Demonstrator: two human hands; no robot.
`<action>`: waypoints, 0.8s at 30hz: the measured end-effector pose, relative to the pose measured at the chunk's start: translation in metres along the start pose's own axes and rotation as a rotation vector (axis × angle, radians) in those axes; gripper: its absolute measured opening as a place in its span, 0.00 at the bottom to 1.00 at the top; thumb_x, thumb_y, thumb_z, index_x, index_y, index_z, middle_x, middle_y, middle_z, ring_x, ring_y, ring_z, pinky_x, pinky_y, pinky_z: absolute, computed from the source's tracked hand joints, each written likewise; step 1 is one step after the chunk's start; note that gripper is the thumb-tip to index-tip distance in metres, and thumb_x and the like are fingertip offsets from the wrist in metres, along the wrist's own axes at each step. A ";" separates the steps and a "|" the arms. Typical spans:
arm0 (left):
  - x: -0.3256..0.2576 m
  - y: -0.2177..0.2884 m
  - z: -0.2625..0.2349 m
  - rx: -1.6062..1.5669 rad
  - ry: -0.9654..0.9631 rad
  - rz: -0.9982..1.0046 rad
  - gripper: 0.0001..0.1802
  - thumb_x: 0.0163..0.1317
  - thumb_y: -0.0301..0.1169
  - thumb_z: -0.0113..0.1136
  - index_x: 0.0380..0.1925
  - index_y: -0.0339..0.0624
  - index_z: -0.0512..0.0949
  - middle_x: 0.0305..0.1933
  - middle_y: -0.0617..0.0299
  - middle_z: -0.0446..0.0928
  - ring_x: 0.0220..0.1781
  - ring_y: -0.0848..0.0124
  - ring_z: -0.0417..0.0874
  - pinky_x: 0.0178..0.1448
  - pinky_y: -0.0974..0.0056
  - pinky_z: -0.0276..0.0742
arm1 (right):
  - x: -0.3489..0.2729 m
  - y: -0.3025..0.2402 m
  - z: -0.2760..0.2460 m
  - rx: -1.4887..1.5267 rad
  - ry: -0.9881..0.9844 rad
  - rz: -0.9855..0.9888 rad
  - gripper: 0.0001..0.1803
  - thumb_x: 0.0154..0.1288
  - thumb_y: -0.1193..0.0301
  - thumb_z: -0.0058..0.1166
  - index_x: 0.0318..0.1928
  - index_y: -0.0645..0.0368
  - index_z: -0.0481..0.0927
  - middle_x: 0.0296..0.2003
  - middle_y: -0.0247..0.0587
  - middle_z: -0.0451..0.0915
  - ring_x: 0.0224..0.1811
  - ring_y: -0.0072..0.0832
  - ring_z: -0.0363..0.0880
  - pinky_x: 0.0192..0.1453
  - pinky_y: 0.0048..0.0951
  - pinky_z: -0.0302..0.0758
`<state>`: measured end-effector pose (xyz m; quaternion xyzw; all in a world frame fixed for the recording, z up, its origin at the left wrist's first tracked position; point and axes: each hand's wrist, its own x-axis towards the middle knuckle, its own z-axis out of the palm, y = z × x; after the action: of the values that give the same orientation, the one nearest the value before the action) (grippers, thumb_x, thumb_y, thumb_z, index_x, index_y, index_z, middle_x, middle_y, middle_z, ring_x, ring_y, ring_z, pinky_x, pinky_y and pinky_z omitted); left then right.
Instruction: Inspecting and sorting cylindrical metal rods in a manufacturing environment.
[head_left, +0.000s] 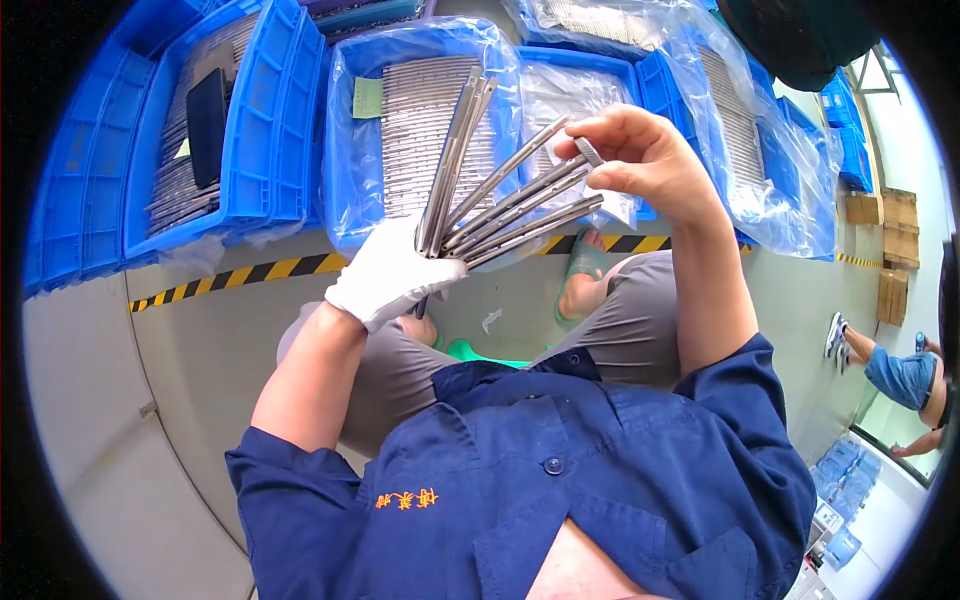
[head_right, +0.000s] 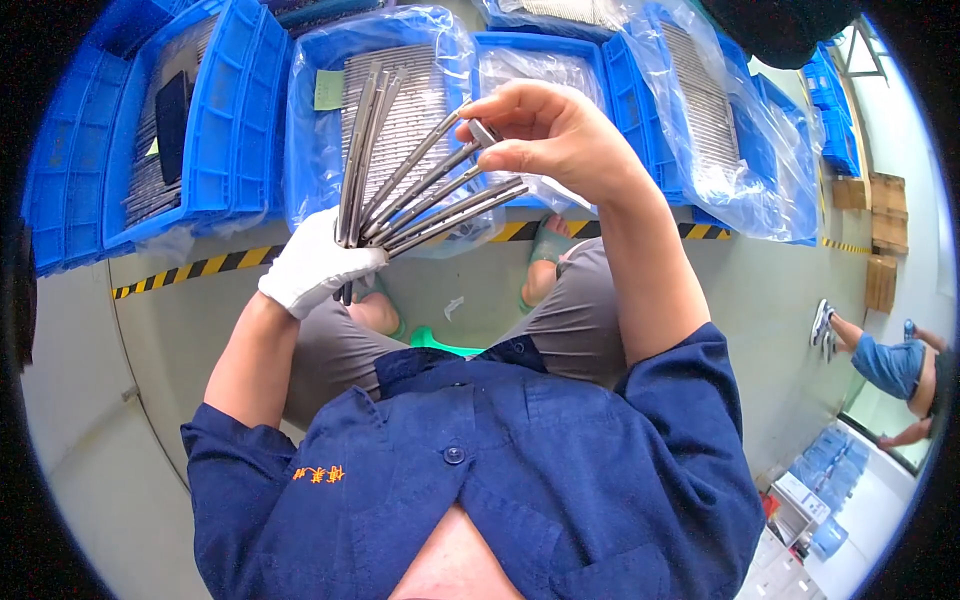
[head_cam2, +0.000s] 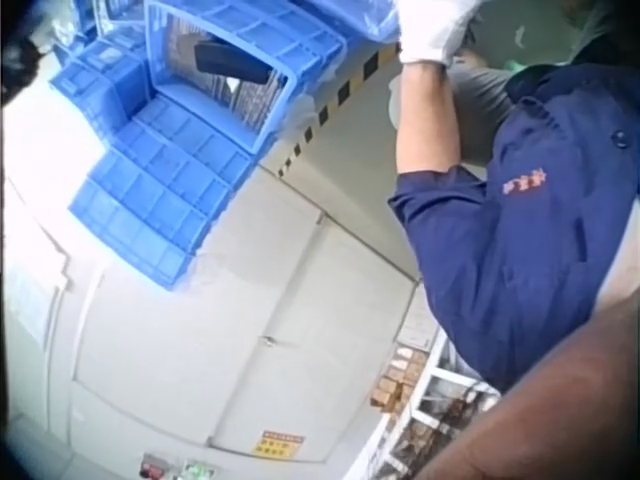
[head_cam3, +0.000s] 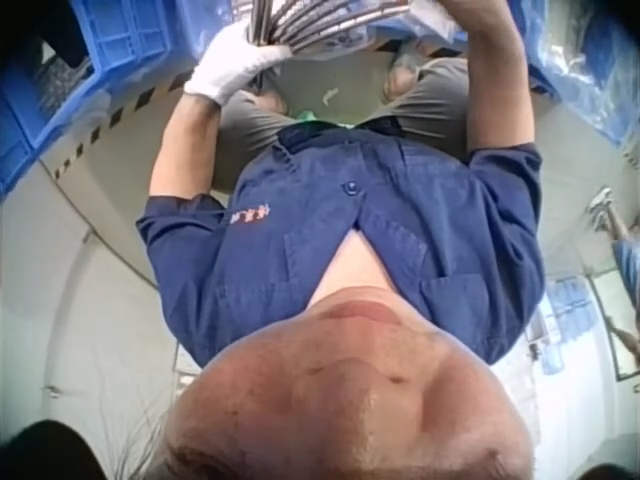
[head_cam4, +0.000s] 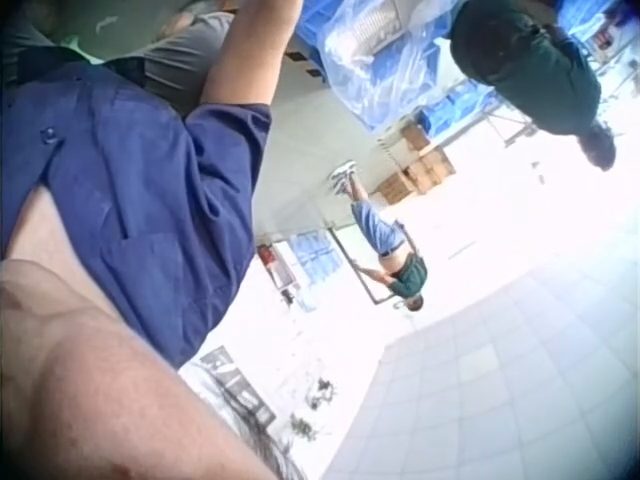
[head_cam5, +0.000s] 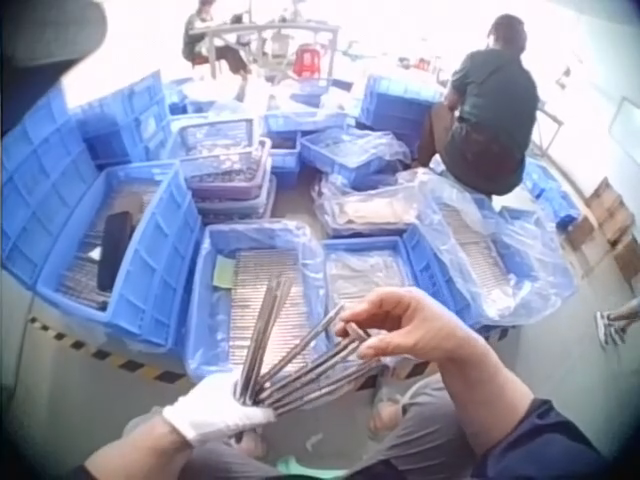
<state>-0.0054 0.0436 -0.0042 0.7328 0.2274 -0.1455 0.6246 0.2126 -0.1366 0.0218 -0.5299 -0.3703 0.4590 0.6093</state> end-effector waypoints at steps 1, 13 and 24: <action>0.000 0.000 0.001 0.005 0.008 0.001 0.18 0.45 0.30 0.63 0.38 0.34 0.77 0.31 0.62 0.78 0.32 0.76 0.75 0.38 0.68 0.74 | -0.001 0.002 0.000 0.012 0.010 0.004 0.17 0.54 0.81 0.60 0.46 0.63 0.76 0.43 0.41 0.79 0.46 0.23 0.78 0.49 0.22 0.75; 0.002 0.004 0.009 0.050 0.040 0.013 0.17 0.46 0.30 0.63 0.37 0.34 0.77 0.31 0.62 0.78 0.33 0.76 0.74 0.39 0.68 0.73 | -0.004 0.000 0.019 -0.139 0.019 0.062 0.17 0.54 0.77 0.61 0.46 0.60 0.77 0.41 0.33 0.79 0.45 0.19 0.75 0.52 0.22 0.71; 0.003 0.003 0.006 0.059 0.051 0.039 0.18 0.47 0.30 0.62 0.39 0.35 0.76 0.33 0.61 0.78 0.33 0.75 0.73 0.40 0.68 0.73 | -0.003 0.002 0.020 -0.356 0.072 0.018 0.18 0.51 0.85 0.59 0.45 0.62 0.76 0.44 0.42 0.78 0.51 0.27 0.75 0.53 0.28 0.72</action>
<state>-0.0009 0.0374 -0.0040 0.7586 0.2247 -0.1212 0.5995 0.1924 -0.1338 0.0234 -0.6488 -0.4192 0.3722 0.5146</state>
